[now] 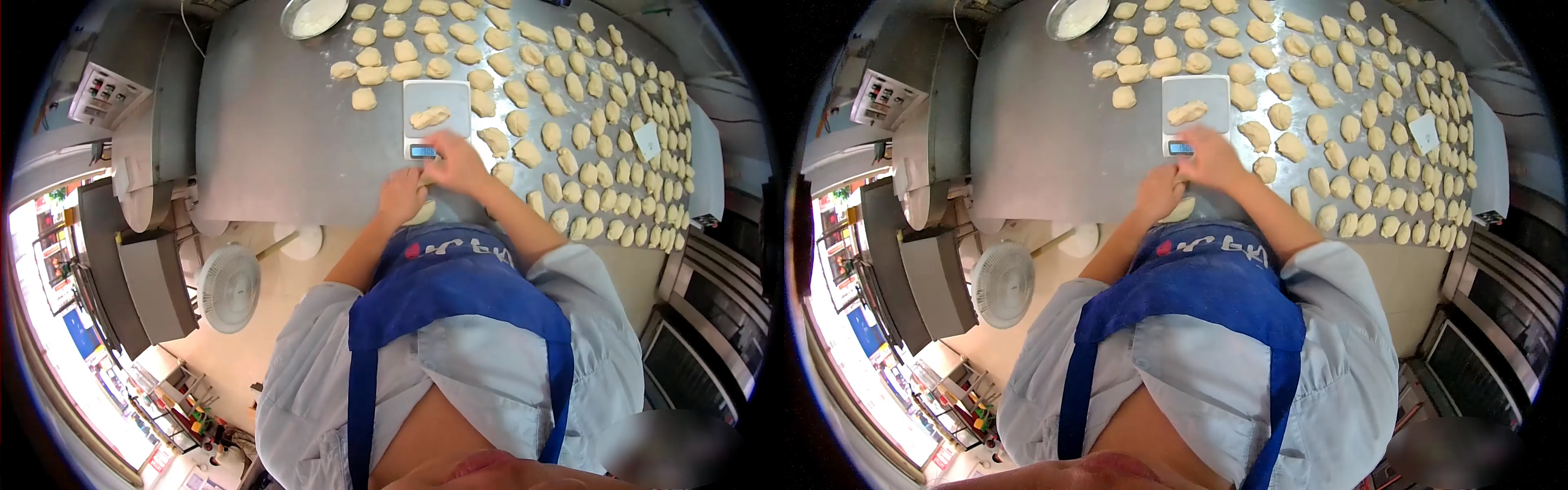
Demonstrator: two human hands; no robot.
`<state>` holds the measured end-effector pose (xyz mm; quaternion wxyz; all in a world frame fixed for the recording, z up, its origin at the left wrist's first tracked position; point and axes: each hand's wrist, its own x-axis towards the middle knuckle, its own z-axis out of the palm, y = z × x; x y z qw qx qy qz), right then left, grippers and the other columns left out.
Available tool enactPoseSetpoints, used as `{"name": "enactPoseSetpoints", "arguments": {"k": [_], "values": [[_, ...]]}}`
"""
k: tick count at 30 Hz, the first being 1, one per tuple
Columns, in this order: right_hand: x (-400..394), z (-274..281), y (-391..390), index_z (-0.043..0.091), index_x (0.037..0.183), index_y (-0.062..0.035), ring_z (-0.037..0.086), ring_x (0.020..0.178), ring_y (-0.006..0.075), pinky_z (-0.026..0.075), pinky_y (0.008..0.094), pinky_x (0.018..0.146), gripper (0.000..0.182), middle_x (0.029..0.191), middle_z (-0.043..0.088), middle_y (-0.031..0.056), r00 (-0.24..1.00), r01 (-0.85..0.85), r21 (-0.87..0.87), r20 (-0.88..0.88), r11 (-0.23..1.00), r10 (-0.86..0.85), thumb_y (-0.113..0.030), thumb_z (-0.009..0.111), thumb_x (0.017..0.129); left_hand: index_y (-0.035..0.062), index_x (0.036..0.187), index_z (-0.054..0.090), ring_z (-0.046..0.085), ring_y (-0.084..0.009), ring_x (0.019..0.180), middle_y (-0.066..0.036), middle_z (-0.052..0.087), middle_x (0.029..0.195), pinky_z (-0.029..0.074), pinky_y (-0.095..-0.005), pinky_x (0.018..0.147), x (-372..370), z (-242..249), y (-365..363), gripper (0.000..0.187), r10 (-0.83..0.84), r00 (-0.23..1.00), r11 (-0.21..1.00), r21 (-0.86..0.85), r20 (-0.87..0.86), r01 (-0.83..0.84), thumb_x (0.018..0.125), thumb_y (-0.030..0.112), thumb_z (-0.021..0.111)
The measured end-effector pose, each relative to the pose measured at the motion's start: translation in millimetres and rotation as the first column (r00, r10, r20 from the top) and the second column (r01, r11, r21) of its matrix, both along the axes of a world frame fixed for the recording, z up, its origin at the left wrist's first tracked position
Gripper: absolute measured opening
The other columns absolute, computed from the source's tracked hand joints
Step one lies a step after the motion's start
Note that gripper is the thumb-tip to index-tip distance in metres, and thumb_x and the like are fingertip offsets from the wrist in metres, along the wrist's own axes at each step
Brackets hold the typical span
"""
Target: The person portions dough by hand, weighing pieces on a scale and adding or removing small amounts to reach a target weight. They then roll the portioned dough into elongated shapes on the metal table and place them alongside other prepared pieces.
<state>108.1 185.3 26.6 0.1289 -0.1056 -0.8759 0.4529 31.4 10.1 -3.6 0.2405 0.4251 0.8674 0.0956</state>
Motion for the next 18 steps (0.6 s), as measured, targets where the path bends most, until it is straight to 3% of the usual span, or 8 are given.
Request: {"name": "enactPoseSetpoints", "arguments": {"k": [2, 3, 5, 6, 8, 11, 15, 18], "values": [[19.0, -1.7, -10.7, 0.055, 0.125, -0.0114, 0.059, 0.1, 0.0354, 0.046, 0.0455, 0.093, 0.058, 0.101, 0.062, 0.0133, 0.992, -0.115, 0.189, -0.038, 0.975, 0.124, -0.021, 0.076, 0.073, 0.009, 0.132, 0.05, 0.06, -0.0393, 0.111, -0.02, 0.061, 0.124, 0.048, -0.045, 0.092, -3.1, -2.5, 0.3, 0.051, 0.104, 0.879, 0.985, 0.075, 0.466, -0.157, 0.089, 0.034, 0.061], [26.8, -4.1, -16.3, 0.053, 0.127, -0.0118, 0.062, 0.096, 0.0362, 0.05, 0.0449, 0.087, 0.059, 0.1, 0.064, 0.0143, 0.966, -0.22, 0.366, -0.05, 0.904, 0.255, -0.023, 0.075, 0.074, 0.009, 0.132, 0.05, 0.06, -0.0393, 0.111, -0.02, 0.061, 0.124, 0.048, -0.045, 0.092, -1.8, 8.5, 1.9, 0.051, 0.098, 0.879, 0.986, 0.074, 0.466, -0.149, 0.089, 0.034, 0.061], [35.3, -15.7, -21.2, 0.055, 0.126, -0.0118, 0.064, 0.091, 0.0362, 0.052, 0.0449, 0.081, 0.055, 0.098, 0.065, 0.0144, 0.978, -0.202, 0.276, 0.109, 0.94, 0.179, -0.024, 0.073, 0.076, 0.0097, 0.131, 0.049, 0.06, -0.0414, 0.11, -0.023, 0.063, 0.121, 0.048, -0.0454, 0.092, -3.5, 39.8, 9.8, 0.051, -0.038, 0.742, 0.991, 0.118, 0.669, -0.056, 0.092, 0.04, 0.059], [37.9, -19.1, -22.1, 0.056, 0.125, -0.0118, 0.066, 0.086, 0.0362, 0.054, 0.0449, 0.074, 0.051, 0.096, 0.066, 0.0144, 0.954, -0.177, 0.183, 0.275, 0.967, 0.122, -0.025, 0.072, 0.078, 0.0097, 0.131, 0.049, 0.06, -0.0414, 0.11, -0.023, 0.063, 0.121, 0.048, -0.0454, 0.092, -3.5, 33.9, 8.5, 0.051, -0.039, 0.744, 0.992, 0.117, 0.667, -0.053, 0.092, 0.04, 0.059], [43.2, -15.0, -24.5, 0.057, 0.121, -0.0119, 0.067, 0.082, 0.0353, 0.054, 0.0445, 0.07, 0.045, 0.092, 0.067, 0.0135, 0.969, -0.132, 0.234, 0.234, 0.963, 0.076, -0.024, 0.069, 0.08, 0.0107, 0.131, 0.051, 0.06, -0.0407, 0.109, -0.022, 0.065, 0.117, 0.047, -0.0452, 0.092, -2.6, 14.2, 2.7, 0.056, -0.088, 0.862, 0.976, 0.217, 0.5, -0.026, 0.091, 0.048, 0.06], [45.7, -6.4, -21.8, 0.06, 0.11, -0.0107, 0.068, 0.078, 0.033, 0.055, 0.0435, 0.065, 0.029, 0.087, 0.067, 0.0124, 0.97, -0.135, 0.334, 0.236, 0.933, 0.056, -0.021, 0.065, 0.083, 0.0102, 0.122, 0.061, 0.063, -0.0392, 0.105, -0.021, 0.067, 0.112, 0.049, -0.0448, 0.088, -10.5, 7.1, 7.7, 0.054, -0.092, 0.889, 0.99, 0.138, 0.449, 0.034, 0.089, 0.053, 0.061], [47.8, 6.6, -22.7, 0.064, 0.089, -0.0071, 0.069, 0.079, 0.0297, 0.055, 0.0418, 0.061, 0.011, 0.083, 0.068, 0.0117, 0.888, -0.34, 0.402, 0.434, 0.85, 0.15, -0.016, 0.061, 0.083, 0.0075, 0.11, 0.067, 0.065, -0.0386, 0.099, -0.022, 0.069, 0.105, 0.05, -0.0454, 0.084, -21.0, 33.6, 21.1, 0.048, -0.184, 0.855, 0.977, -0.005, 0.485, 0.213, 0.086, 0.049, 0.064], [43.2, 11.8, -33.0, 0.066, 0.085, -0.0064, 0.07, 0.079, 0.0285, 0.055, 0.0415, 0.062, 0.01, 0.084, 0.068, 0.0112, 0.917, -0.328, 0.452, 0.363, 0.829, 0.165, -0.015, 0.061, 0.082, 0.0026, 0.095, 0.069, 0.066, -0.04, 0.09, -0.023, 0.069, 0.095, 0.051, -0.0466, 0.077, -27.2, 35.0, 37.4, 0.042, -0.308, 0.753, 0.936, 0.043, 0.581, 0.35, 0.084, 0.042, 0.064]]}}
